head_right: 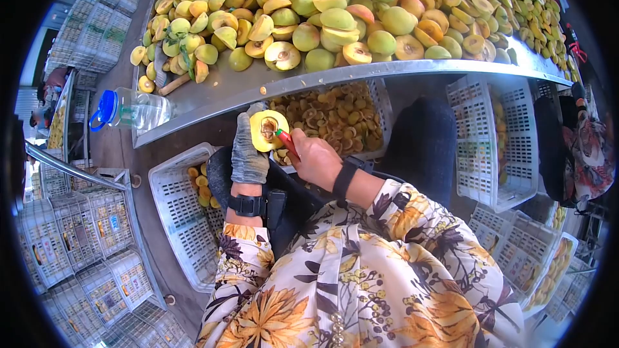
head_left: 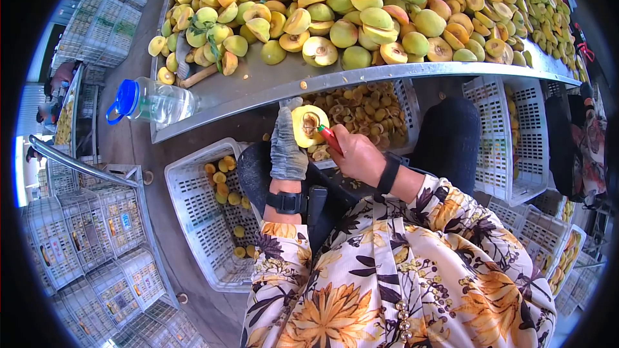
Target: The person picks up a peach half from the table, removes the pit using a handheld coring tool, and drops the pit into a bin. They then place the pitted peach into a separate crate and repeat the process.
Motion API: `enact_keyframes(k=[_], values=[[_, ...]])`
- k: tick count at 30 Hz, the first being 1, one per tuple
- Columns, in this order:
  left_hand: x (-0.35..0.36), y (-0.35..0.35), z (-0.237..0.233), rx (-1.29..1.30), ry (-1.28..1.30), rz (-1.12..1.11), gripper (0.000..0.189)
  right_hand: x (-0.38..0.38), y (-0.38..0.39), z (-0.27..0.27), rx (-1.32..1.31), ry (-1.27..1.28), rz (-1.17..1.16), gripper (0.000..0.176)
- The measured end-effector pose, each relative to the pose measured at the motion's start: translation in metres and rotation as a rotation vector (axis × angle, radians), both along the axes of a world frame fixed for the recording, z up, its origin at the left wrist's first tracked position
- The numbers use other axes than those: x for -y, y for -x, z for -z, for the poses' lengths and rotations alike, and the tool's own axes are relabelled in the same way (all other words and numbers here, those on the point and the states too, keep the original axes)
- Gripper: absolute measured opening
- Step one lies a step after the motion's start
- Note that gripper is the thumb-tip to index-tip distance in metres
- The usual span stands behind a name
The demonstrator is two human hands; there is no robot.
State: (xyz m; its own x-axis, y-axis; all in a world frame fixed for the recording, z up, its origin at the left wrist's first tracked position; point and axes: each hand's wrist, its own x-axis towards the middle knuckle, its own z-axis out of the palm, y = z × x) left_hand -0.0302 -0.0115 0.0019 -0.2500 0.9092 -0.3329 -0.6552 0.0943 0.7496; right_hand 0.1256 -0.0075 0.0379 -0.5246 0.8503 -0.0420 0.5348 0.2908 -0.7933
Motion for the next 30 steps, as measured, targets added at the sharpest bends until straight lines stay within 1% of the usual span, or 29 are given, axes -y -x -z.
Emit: enact_keyframes(k=[5, 6, 10, 12, 14, 16, 17, 19, 20, 22, 26, 27, 29, 30], values=[[0.000, -0.002, 0.004, -0.085, -0.045, 0.035, 0.046, 0.002, 0.003, 0.003, 0.093, 0.060, 0.005, 0.019], [0.002, -0.003, 0.007, -0.121, -0.064, 0.028, 0.045, 0.003, 0.003, 0.004, 0.094, 0.079, -0.038, 0.020], [0.002, 0.003, 0.016, -0.083, -0.039, 0.025, 0.040, 0.007, 0.003, 0.011, 0.099, 0.123, -0.132, 0.022], [0.000, 0.006, 0.017, -0.129, -0.039, 0.097, 0.037, 0.007, 0.000, 0.010, 0.096, 0.122, -0.143, 0.021], [0.000, 0.006, 0.011, -0.097, -0.022, 0.130, 0.035, 0.005, -0.003, 0.009, 0.092, 0.124, -0.152, 0.021], [-0.003, 0.006, 0.011, -0.084, 0.073, 0.157, 0.040, -0.003, -0.004, 0.007, 0.077, 0.177, -0.151, 0.020], [-0.003, 0.006, 0.011, -0.083, 0.074, 0.158, 0.040, -0.008, -0.005, 0.004, 0.078, 0.177, -0.150, 0.020], [-0.003, 0.004, 0.010, 0.063, 0.048, 0.063, 0.044, -0.015, -0.007, -0.003, 0.106, 0.354, -0.120, 0.025], [-0.002, 0.003, 0.007, 0.063, 0.047, 0.058, 0.044, -0.014, -0.006, -0.001, 0.107, 0.353, -0.125, 0.025], [0.001, 0.001, -0.002, 0.035, -0.030, 0.123, 0.056, -0.008, -0.003, 0.005, 0.010, 0.211, -0.089, 0.026], [0.000, 0.004, 0.008, 0.033, 0.040, 0.122, 0.051, -0.005, -0.002, 0.006, 0.017, 0.222, -0.096, 0.025], [0.002, 0.004, 0.010, 0.034, 0.042, 0.123, 0.051, -0.006, -0.002, 0.007, 0.053, 0.187, -0.107, 0.023], [0.003, 0.001, 0.002, 0.079, 0.057, 0.059, 0.033, -0.006, -0.002, 0.008, 0.094, 0.154, -0.116, 0.021], [0.002, 0.000, 0.005, 0.082, 0.057, 0.060, 0.033, -0.006, -0.001, 0.009, 0.110, 0.141, -0.114, 0.020]])
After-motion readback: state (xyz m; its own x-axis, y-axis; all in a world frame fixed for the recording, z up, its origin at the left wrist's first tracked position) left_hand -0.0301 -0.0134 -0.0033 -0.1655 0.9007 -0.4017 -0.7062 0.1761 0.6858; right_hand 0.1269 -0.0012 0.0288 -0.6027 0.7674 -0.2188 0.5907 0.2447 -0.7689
